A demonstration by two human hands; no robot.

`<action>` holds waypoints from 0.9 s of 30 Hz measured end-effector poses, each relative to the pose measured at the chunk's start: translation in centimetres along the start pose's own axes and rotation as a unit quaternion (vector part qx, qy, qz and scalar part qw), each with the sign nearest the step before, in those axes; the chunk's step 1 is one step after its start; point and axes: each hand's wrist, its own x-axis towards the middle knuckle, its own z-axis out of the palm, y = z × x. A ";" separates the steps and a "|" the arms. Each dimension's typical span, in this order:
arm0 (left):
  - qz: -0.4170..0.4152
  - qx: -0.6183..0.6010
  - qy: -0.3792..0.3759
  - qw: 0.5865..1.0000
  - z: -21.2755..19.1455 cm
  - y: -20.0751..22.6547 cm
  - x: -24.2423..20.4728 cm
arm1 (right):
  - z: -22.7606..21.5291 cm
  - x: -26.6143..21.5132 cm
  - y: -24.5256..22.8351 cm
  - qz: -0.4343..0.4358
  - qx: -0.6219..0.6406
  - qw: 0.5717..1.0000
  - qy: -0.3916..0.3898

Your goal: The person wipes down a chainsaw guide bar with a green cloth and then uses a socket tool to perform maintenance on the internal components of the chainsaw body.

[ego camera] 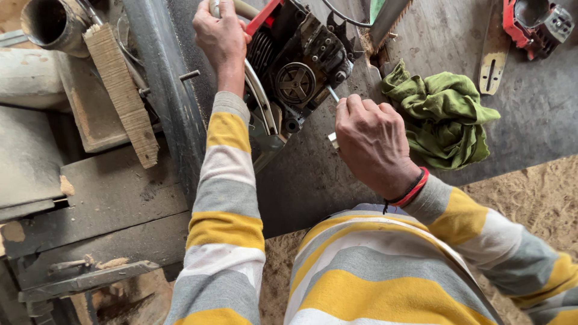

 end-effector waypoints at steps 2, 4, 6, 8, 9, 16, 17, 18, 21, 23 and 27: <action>-0.011 0.009 0.006 1.000 0.2 0.2 -0.2 | 0.1 0.4 -0.5 -0.011 -0.038 0.999 0.005; -0.025 0.023 0.013 0.999 0.3 0.3 -0.4 | 0.1 0.7 -1.0 -0.028 -0.073 0.997 -0.008; -0.010 0.030 0.028 0.999 0.5 0.3 -0.6 | 0.0 1.1 -1.6 -0.050 -0.106 0.992 -0.039; 0.001 0.035 0.033 0.999 0.6 0.3 -0.9 | 0.0 1.3 -2.5 -0.075 -0.143 0.986 -0.041; 0.006 0.036 0.031 0.999 0.7 0.2 -1.0 | 0.1 1.3 -3.0 -0.087 -0.162 0.982 -0.042; 0.026 0.038 0.016 0.999 1.1 -0.9 -1.5 | 3.1 0.7 -5.8 -0.088 -0.169 0.980 -0.062; 0.032 0.021 0.018 0.999 1.0 -1.0 -1.6 | 3.8 0.8 -6.6 -0.094 -0.140 0.981 -0.092; 0.038 0.003 0.020 0.999 1.0 -1.0 -1.8 | 4.1 0.7 -7.0 -0.100 -0.111 0.981 -0.122; 0.042 -0.026 0.014 0.999 0.9 -0.8 -1.8 | 3.1 -1.2 -5.8 -0.136 -0.205 0.951 0.187; 0.039 -0.041 0.016 0.998 0.5 -0.9 -1.8 | 2.6 -0.2 -4.1 -0.044 -0.052 0.998 -0.014; 0.027 -0.052 0.028 0.998 0.8 -1.1 -1.2 | 0.3 -0.5 -2.4 -0.025 0.018 0.999 -0.022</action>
